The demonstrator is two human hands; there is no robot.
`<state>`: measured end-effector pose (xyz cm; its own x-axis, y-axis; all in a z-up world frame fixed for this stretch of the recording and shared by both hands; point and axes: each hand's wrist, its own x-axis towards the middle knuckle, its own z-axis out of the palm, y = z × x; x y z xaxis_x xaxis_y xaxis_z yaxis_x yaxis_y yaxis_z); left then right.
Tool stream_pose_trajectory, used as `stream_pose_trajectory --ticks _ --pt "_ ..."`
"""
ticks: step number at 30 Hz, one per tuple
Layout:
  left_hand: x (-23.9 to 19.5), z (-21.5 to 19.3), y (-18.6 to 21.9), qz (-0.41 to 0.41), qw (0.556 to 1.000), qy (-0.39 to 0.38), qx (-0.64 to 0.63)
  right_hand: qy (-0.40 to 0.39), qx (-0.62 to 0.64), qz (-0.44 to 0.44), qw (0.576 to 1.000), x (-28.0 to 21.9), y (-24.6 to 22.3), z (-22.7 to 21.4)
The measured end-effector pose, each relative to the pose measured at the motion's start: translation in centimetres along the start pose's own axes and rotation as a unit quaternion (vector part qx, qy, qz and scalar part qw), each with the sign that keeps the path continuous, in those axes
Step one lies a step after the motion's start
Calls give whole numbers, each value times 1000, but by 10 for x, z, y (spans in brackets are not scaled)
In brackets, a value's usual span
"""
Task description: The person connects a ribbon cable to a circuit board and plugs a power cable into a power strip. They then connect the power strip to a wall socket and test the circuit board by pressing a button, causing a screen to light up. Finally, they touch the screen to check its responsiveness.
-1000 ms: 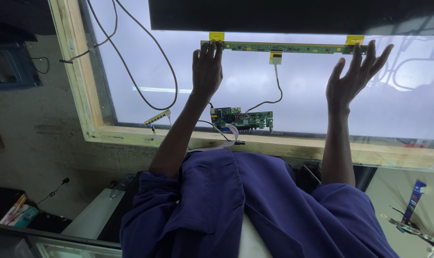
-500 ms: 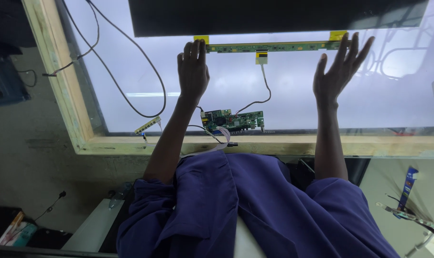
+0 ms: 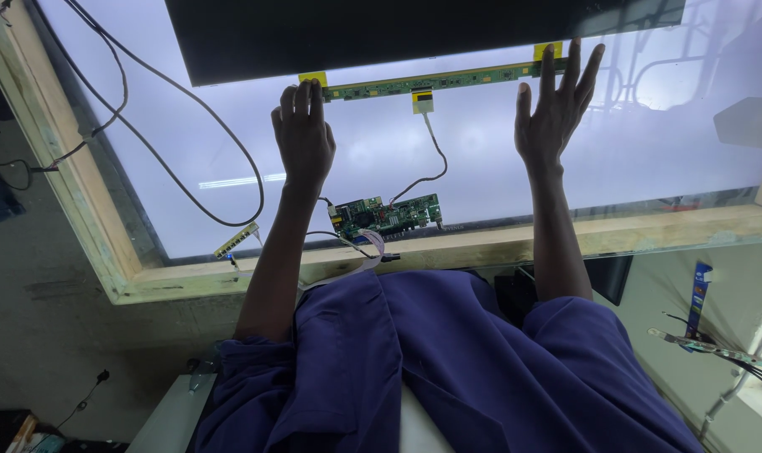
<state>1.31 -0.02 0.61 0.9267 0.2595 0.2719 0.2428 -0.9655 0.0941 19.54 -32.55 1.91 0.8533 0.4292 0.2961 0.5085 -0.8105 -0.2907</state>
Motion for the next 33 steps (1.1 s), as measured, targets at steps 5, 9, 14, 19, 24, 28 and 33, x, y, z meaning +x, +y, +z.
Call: stream_pose_trajectory --ticks 5,9,14,19,24,28,33 --pt "2 -3 0 2 1000 -1 1 6 1 -1 1000 0 -1 -1" --pt "1 -2 0 2 1000 -7 6 17 11 -6 1000 0 -2 -2" --pt "1 -2 0 1 1000 -3 3 16 13 -1 1000 0 -1 -1" --pt "-1 1 0 -1 1000 -10 7 13 12 -9 1000 -1 -1 -2" --pt "-1 0 0 -1 1000 -8 12 19 15 -10 1000 0 -2 -2" --pt "-2 1 0 -3 1000 -3 9 24 22 -7 999 1 -3 -3" --pt "-1 0 1 -3 1000 -9 9 18 20 -1 1000 0 -5 -4"
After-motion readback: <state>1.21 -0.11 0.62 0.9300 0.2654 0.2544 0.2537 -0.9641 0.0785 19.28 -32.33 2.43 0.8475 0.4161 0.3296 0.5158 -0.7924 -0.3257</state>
